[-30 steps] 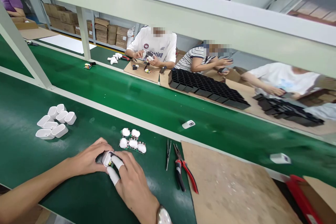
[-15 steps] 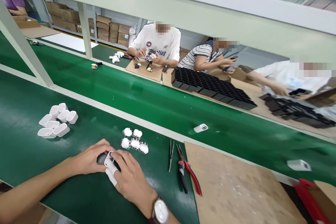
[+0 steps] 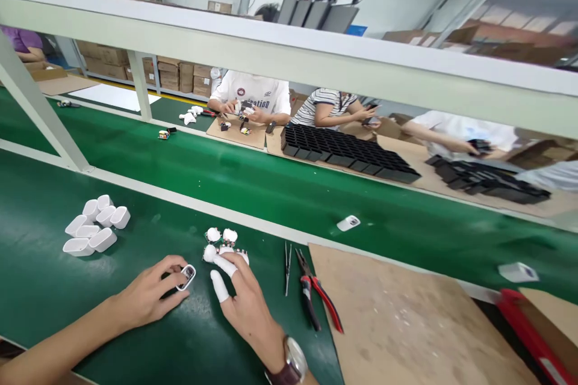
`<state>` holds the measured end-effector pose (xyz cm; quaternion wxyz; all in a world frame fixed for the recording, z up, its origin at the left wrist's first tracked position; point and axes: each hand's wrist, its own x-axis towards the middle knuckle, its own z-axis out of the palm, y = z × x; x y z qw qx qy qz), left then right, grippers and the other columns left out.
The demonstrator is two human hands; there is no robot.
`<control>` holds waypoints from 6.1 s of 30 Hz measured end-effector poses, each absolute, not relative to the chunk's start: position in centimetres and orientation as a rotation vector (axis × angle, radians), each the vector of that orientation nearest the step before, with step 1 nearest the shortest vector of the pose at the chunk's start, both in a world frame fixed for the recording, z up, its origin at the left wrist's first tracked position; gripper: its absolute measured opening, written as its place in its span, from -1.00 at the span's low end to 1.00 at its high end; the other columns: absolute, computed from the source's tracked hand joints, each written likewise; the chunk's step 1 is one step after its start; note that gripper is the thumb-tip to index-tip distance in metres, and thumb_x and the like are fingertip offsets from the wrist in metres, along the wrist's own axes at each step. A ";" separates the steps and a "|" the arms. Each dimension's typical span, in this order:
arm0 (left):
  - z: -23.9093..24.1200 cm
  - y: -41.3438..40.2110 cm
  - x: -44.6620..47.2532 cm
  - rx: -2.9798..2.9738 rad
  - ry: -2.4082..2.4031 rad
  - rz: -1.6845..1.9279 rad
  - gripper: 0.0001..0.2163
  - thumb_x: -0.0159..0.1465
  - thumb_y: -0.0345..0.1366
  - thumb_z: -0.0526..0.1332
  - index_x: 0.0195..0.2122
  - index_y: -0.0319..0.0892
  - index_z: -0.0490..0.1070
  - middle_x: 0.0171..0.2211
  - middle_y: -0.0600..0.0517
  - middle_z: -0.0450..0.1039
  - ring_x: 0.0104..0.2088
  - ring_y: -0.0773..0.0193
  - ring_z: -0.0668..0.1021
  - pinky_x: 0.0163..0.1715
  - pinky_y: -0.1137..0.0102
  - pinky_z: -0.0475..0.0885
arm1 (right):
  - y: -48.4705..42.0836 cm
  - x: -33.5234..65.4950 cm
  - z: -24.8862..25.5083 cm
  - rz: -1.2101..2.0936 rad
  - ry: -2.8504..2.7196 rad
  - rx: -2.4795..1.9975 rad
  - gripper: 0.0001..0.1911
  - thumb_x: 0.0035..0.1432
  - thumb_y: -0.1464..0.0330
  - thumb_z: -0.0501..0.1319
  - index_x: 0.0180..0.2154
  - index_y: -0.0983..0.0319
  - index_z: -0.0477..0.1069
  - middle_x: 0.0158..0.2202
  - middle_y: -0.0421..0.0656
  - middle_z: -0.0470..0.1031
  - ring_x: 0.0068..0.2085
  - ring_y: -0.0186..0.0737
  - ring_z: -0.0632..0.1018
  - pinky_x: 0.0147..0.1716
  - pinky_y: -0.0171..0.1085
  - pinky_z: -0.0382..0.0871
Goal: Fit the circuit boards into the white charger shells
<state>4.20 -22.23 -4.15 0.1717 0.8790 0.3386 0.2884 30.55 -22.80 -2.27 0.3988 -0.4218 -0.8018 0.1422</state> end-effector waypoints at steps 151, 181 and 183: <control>-6.1 -20.8 7.4 2.605 0.979 1.075 -0.70 0.44 -0.03 0.22 -0.11 -0.20 0.36 -0.30 -0.08 0.48 -0.33 0.10 0.43 -0.35 0.22 0.39 | -24.5 29.1 -1.0 0.280 -2.430 -0.923 -0.67 0.36 0.55 0.20 0.12 0.28 0.35 0.09 0.11 0.46 0.07 0.08 0.47 -0.08 0.02 0.57; -6.7 -20.1 6.7 2.276 0.898 0.837 -0.85 0.29 -0.31 0.36 -0.24 -0.13 0.37 -0.25 0.00 0.45 -0.24 0.17 0.50 -0.23 0.30 0.50 | -22.5 26.9 -2.3 0.159 -2.434 -0.866 -0.87 0.46 0.36 0.15 -0.04 0.22 0.44 -0.12 0.00 0.54 -0.12 -0.05 0.56 -0.14 -0.06 0.55; -6.5 -20.1 6.6 2.299 0.896 0.838 -0.87 0.30 -0.32 0.35 -0.25 -0.13 0.38 -0.26 0.00 0.44 -0.24 0.15 0.51 -0.21 0.28 0.52 | -22.4 26.8 -2.2 0.239 -2.413 -0.898 -0.89 0.43 0.34 0.19 -0.06 0.21 0.44 -0.14 -0.03 0.54 -0.14 -0.07 0.56 -0.13 -0.07 0.56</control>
